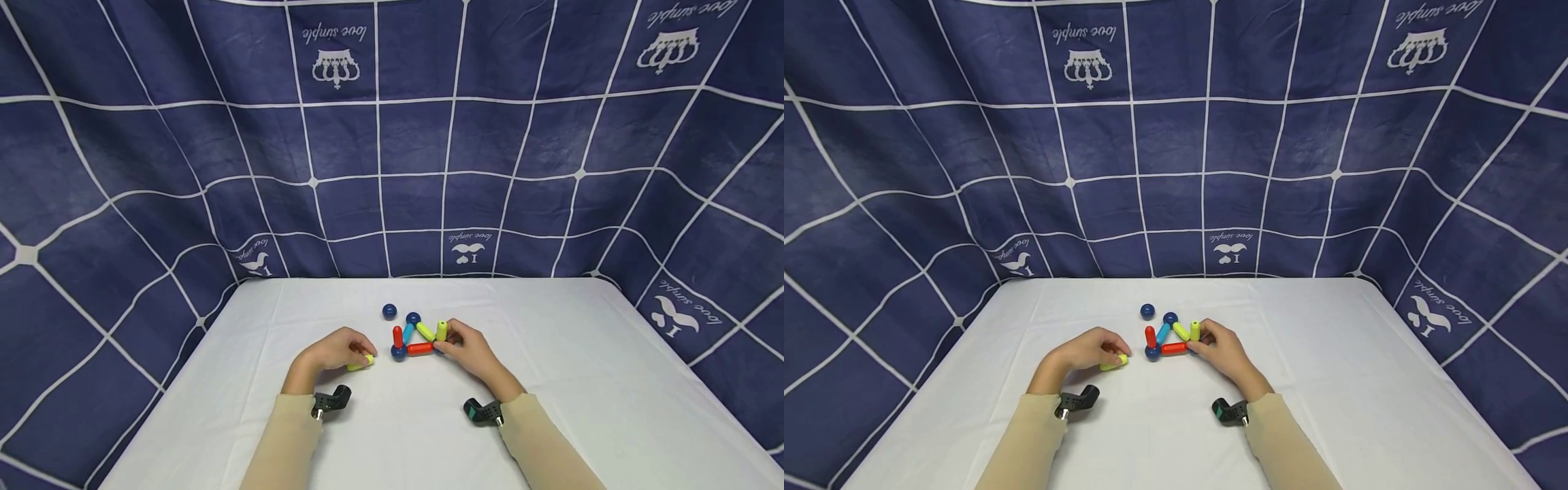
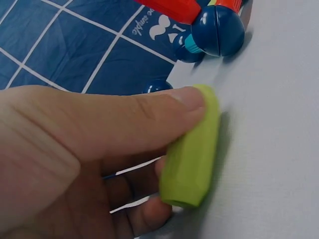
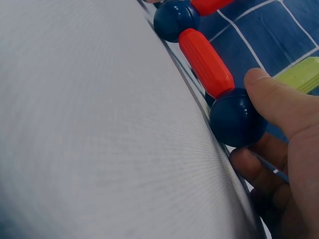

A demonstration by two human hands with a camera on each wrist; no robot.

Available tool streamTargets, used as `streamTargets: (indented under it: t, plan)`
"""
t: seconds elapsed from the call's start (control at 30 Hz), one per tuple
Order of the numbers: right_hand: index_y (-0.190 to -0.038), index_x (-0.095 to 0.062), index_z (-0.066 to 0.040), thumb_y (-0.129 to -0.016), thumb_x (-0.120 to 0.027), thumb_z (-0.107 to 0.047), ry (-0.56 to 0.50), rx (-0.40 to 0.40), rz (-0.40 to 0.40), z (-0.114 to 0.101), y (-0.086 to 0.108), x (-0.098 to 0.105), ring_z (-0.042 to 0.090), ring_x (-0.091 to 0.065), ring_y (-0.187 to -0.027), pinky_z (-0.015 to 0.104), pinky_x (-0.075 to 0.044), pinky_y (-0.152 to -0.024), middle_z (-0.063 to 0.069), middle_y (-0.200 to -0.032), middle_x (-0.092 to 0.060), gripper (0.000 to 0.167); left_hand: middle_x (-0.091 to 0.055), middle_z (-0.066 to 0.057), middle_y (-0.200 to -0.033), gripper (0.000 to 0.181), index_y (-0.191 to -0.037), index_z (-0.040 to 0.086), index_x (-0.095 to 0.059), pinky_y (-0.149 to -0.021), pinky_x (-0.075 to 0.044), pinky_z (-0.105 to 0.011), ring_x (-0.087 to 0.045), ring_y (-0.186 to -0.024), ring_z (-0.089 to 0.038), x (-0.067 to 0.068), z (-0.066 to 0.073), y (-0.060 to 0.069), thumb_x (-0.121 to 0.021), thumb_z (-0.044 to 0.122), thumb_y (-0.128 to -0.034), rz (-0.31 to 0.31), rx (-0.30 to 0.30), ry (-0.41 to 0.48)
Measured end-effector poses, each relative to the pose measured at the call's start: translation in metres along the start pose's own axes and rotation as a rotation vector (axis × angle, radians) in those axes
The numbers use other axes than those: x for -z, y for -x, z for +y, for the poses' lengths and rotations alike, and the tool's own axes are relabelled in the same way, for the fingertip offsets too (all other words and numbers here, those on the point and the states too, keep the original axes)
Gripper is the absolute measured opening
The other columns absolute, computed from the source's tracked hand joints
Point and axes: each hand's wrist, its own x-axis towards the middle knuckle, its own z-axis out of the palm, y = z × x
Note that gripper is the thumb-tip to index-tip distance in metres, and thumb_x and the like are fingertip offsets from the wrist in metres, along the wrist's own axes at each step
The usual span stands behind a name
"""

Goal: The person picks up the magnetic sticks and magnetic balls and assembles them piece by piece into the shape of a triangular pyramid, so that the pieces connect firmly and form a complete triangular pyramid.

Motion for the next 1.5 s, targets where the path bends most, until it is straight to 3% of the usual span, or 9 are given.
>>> streamTargets:
  t: [0.3,0.63,0.8,1.07,1.27,1.5]
  plan:
    - [-0.090,-0.061,-0.018,-0.084,-0.081,-0.022,-0.015,0.029,-0.021,-0.001,-0.001,0.004,0.012,-0.057,-0.080,0.024,-0.047,-0.074,-0.002,-0.086,-0.064,0.021,-0.072,-0.002,-0.101,0.019,-0.108,0.010,-0.076,-0.082,-0.047,-0.028,-0.057,-0.089,-0.014,-0.005,0.003,-0.010,-0.070,0.007,-0.0904,0.174,-0.006,0.063]
    - [-0.088,-0.061,-0.020,-0.084,-0.081,-0.023,-0.041,0.008,-0.070,-0.003,0.004,0.002,0.013,-0.056,-0.082,0.024,-0.046,-0.075,-0.004,-0.086,-0.063,0.021,-0.072,-0.003,-0.108,0.020,-0.109,0.013,-0.075,-0.077,-0.052,-0.028,-0.064,-0.096,-0.017,-0.019,0.010,-0.023,-0.072,0.009,-0.0900,0.369,-0.050,0.091]
    - [-0.087,-0.060,-0.021,-0.083,-0.082,-0.023,-0.043,-0.002,-0.074,-0.004,0.007,0.001,0.014,-0.056,-0.082,0.025,-0.046,-0.075,-0.004,-0.085,-0.063,0.022,-0.072,-0.006,-0.111,0.021,-0.110,0.013,-0.073,-0.078,-0.055,-0.029,-0.068,-0.100,-0.020,-0.023,0.015,-0.030,-0.072,0.007,-0.0895,0.440,-0.059,0.210]
    - [-0.088,-0.061,-0.020,-0.084,-0.081,-0.022,-0.052,0.011,-0.067,-0.003,0.007,0.001,0.013,-0.056,-0.082,0.024,-0.047,-0.075,-0.004,-0.086,-0.063,0.021,-0.070,-0.012,-0.112,0.023,-0.113,0.012,-0.070,-0.079,-0.060,-0.031,-0.070,-0.093,-0.021,-0.025,0.026,-0.048,-0.070,0.005,-0.0911,0.452,-0.082,0.403]
    - [-0.088,-0.061,-0.021,-0.084,-0.081,-0.023,-0.058,0.033,-0.069,-0.004,0.006,0.002,0.013,-0.057,-0.081,0.024,-0.047,-0.075,-0.004,-0.085,-0.063,0.021,-0.071,-0.012,-0.111,0.026,-0.116,0.012,-0.071,-0.082,-0.060,-0.035,-0.068,-0.091,-0.018,-0.022,0.039,-0.061,-0.070,0.005,-0.0912,0.457,-0.112,0.456]
    - [-0.089,-0.062,-0.021,-0.084,-0.081,-0.024,-0.075,0.044,-0.072,-0.001,0.007,0.003,0.014,-0.057,-0.082,0.024,-0.047,-0.075,-0.004,-0.086,-0.063,0.020,-0.072,-0.015,-0.115,0.028,-0.119,0.008,-0.070,-0.085,-0.059,-0.040,-0.065,-0.090,-0.011,-0.025,0.047,-0.074,-0.069,0.005,-0.0918,0.411,-0.112,0.478]
